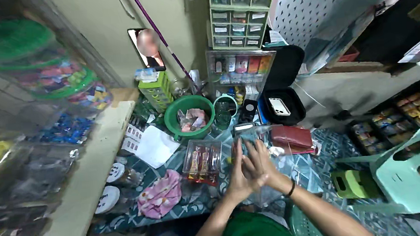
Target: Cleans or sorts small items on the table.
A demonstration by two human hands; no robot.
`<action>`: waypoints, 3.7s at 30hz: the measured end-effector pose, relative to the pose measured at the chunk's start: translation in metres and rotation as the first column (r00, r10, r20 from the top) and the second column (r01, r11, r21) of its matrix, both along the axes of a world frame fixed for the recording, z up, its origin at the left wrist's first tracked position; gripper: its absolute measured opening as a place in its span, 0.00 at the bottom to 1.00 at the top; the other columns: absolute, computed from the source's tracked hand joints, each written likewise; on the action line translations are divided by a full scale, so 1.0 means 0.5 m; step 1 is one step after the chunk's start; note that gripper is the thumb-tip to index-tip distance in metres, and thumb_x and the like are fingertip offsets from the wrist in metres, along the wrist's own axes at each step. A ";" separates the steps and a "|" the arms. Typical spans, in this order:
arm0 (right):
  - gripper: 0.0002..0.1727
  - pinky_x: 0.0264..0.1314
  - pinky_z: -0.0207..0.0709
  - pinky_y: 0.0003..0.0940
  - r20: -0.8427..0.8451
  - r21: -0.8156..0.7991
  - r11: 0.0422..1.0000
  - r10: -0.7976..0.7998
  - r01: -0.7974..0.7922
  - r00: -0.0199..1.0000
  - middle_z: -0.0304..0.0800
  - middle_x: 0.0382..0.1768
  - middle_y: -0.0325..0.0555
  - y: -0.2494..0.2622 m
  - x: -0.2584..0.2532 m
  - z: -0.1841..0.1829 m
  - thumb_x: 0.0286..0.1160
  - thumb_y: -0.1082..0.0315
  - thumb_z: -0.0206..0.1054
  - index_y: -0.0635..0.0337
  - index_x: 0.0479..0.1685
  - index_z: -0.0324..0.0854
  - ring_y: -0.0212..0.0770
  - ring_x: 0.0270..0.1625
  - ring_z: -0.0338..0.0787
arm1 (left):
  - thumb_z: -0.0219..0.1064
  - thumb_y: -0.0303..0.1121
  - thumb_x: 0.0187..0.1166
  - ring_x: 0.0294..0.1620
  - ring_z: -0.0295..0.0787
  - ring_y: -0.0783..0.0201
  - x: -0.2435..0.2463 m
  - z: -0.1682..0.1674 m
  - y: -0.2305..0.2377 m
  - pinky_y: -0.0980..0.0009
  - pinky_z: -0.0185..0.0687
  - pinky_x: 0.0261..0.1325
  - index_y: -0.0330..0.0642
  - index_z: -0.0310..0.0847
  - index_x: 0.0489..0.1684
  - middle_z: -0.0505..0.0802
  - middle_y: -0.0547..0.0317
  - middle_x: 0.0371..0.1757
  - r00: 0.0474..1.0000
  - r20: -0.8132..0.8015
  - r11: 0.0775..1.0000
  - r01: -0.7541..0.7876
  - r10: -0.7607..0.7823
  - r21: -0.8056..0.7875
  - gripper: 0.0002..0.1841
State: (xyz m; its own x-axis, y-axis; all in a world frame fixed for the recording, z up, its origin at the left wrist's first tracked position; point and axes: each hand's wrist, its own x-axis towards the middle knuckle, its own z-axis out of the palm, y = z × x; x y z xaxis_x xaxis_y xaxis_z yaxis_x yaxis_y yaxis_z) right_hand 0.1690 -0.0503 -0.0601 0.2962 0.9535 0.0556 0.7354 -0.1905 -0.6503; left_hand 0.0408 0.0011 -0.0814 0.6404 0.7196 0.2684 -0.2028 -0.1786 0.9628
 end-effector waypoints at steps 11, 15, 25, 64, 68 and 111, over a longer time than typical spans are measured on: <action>0.29 0.83 0.67 0.47 0.008 0.519 0.851 0.087 -0.079 0.996 0.83 0.67 0.70 -0.060 -0.036 0.005 0.85 0.53 0.58 0.72 0.69 0.81 0.55 0.76 0.79 | 0.64 0.49 0.74 0.64 0.80 0.82 -0.021 0.063 -0.016 0.78 0.75 0.71 0.26 0.57 0.81 0.84 0.58 0.68 0.990 0.097 0.845 0.137 -0.102 -0.517 0.42; 0.27 0.80 0.70 0.46 -0.031 0.473 0.880 0.067 -0.045 0.997 0.80 0.69 0.75 -0.043 -0.030 0.038 0.79 0.59 0.62 0.75 0.66 0.83 0.58 0.75 0.80 | 0.60 0.49 0.72 0.54 0.84 0.79 -0.011 0.082 -0.033 0.75 0.81 0.61 0.34 0.64 0.72 0.86 0.66 0.53 0.985 0.167 0.729 0.140 -0.035 -0.670 0.33; 0.19 0.58 0.84 0.41 0.286 0.319 0.842 0.351 -0.434 0.892 0.93 0.55 0.52 -0.105 -0.012 0.032 0.71 0.64 0.62 0.55 0.56 0.93 0.50 0.58 0.90 | 0.48 0.44 0.77 0.68 0.86 0.55 -0.003 0.069 0.055 0.60 0.85 0.63 0.35 0.54 0.87 0.72 0.43 0.85 0.954 0.299 0.824 0.152 0.022 -0.546 0.37; 0.12 0.52 0.85 0.60 0.622 0.032 0.892 0.336 -0.451 0.707 0.95 0.57 0.43 -0.053 0.024 -0.004 0.65 0.73 0.73 0.48 0.44 0.96 0.62 0.57 0.91 | 0.45 0.37 0.79 0.63 0.86 0.58 0.018 0.037 0.077 0.63 0.84 0.60 0.36 0.57 0.86 0.73 0.44 0.83 0.967 0.183 0.735 -0.008 0.179 -0.678 0.32; 0.12 0.46 0.83 0.65 0.658 0.170 0.927 0.145 -0.333 0.739 0.95 0.54 0.50 -0.044 0.105 0.065 0.64 0.76 0.71 0.52 0.41 0.96 0.67 0.52 0.90 | 0.42 0.41 0.82 0.66 0.86 0.52 0.000 0.044 0.084 0.56 0.84 0.60 0.44 0.54 0.89 0.72 0.45 0.84 0.958 0.209 0.659 0.028 0.198 -0.751 0.32; 0.27 0.82 0.70 0.43 -0.154 0.340 0.912 0.295 -0.230 0.943 0.71 0.78 0.69 0.013 -0.045 0.050 0.75 0.65 0.66 0.70 0.73 0.80 0.55 0.81 0.73 | 0.43 0.39 0.81 0.46 0.93 0.71 0.015 0.056 0.014 0.70 0.91 0.50 0.44 0.78 0.54 0.95 0.62 0.44 0.871 0.427 0.650 0.179 0.244 -0.739 0.18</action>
